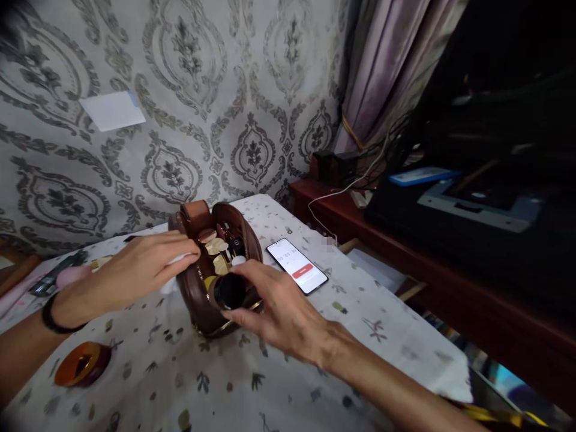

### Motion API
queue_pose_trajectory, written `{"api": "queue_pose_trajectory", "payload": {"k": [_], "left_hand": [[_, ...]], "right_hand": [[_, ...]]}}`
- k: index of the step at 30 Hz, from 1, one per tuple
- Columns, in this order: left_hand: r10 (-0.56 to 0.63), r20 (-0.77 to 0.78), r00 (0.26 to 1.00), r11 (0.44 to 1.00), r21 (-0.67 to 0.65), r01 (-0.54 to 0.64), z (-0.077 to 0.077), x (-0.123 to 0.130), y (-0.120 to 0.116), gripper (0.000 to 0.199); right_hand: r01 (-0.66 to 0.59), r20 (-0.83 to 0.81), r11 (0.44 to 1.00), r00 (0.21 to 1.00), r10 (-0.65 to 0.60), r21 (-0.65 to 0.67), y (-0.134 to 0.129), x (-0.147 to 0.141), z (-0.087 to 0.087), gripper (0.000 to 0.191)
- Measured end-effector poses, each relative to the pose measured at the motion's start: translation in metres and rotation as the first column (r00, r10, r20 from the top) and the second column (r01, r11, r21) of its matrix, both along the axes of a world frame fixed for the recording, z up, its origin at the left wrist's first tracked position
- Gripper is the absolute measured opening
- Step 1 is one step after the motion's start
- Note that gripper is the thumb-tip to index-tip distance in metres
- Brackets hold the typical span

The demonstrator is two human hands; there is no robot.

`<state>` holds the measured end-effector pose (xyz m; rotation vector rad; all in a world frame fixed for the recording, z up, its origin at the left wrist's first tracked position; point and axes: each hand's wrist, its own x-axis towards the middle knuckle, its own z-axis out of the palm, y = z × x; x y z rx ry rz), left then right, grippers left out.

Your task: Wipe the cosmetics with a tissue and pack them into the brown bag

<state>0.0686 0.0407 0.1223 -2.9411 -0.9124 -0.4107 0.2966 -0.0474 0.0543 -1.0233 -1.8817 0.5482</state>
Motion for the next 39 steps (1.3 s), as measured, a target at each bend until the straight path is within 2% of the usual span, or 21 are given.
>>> {"api": "queue_pose_trajectory", "payload": {"k": [3,6,10,12,15,19,21,24,26,31,35,39], "left_hand": [[0.019,-0.066,0.998,1.000,0.026,-0.017,-0.002,-0.002,0.005,0.024],[0.010,-0.165,0.986,1.000,-0.003,-0.011,0.002,0.006,0.018,0.025],[-0.095,-0.354,0.930,0.989,-0.139,0.048,0.008,0.031,0.039,0.027],[-0.121,-0.460,0.880,0.978,-0.207,0.026,0.007,0.044,0.047,0.032],[-0.086,-0.575,0.814,0.972,-0.227,-0.058,0.000,0.059,0.053,0.045],[-0.058,-0.637,0.768,0.968,-0.224,-0.112,-0.010,0.068,0.051,0.058],[-0.059,-0.723,0.689,0.963,-0.222,-0.150,-0.012,0.072,0.047,0.053],[-0.084,-0.849,0.522,0.953,-0.222,-0.208,-0.013,0.078,0.041,0.048],[-0.100,-0.876,0.471,0.944,-0.233,-0.234,-0.017,0.082,0.038,0.047],[-0.090,-0.883,0.460,0.923,-0.248,-0.295,-0.025,0.082,0.038,0.051],[-0.084,-0.863,0.499,0.913,-0.267,-0.309,-0.018,0.080,0.038,0.051],[-0.045,-0.890,0.454,0.926,-0.208,-0.315,-0.014,0.080,0.038,0.048]], "right_hand": [[-0.062,0.015,0.998,0.998,0.063,-0.017,-0.006,0.005,-0.004,0.032],[-0.057,0.014,0.998,0.998,0.058,-0.015,-0.009,0.007,-0.007,0.034],[0.072,-0.022,0.997,0.997,-0.071,0.010,-0.011,0.002,-0.014,0.037],[0.160,-0.043,0.987,0.986,-0.160,0.006,-0.010,-0.001,-0.019,0.037],[0.223,-0.071,0.975,0.972,-0.224,-0.021,-0.009,-0.004,-0.025,0.037],[0.233,-0.089,0.973,0.969,-0.232,0.001,-0.008,-0.005,-0.028,0.037],[0.245,-0.095,0.969,0.965,-0.243,0.010,-0.008,-0.006,-0.027,0.038],[0.255,-0.110,0.967,0.961,-0.254,-0.008,-0.008,-0.007,-0.025,0.036],[0.257,-0.122,0.967,0.959,-0.256,-0.008,-0.008,-0.008,-0.025,0.036],[0.269,-0.119,0.963,0.957,-0.265,0.019,-0.005,-0.008,-0.026,0.039],[0.270,-0.078,0.963,0.960,-0.268,0.022,-0.002,-0.008,-0.025,0.041],[0.236,0.035,0.972,0.971,-0.236,0.013,0.000,-0.010,-0.016,0.037]]}}
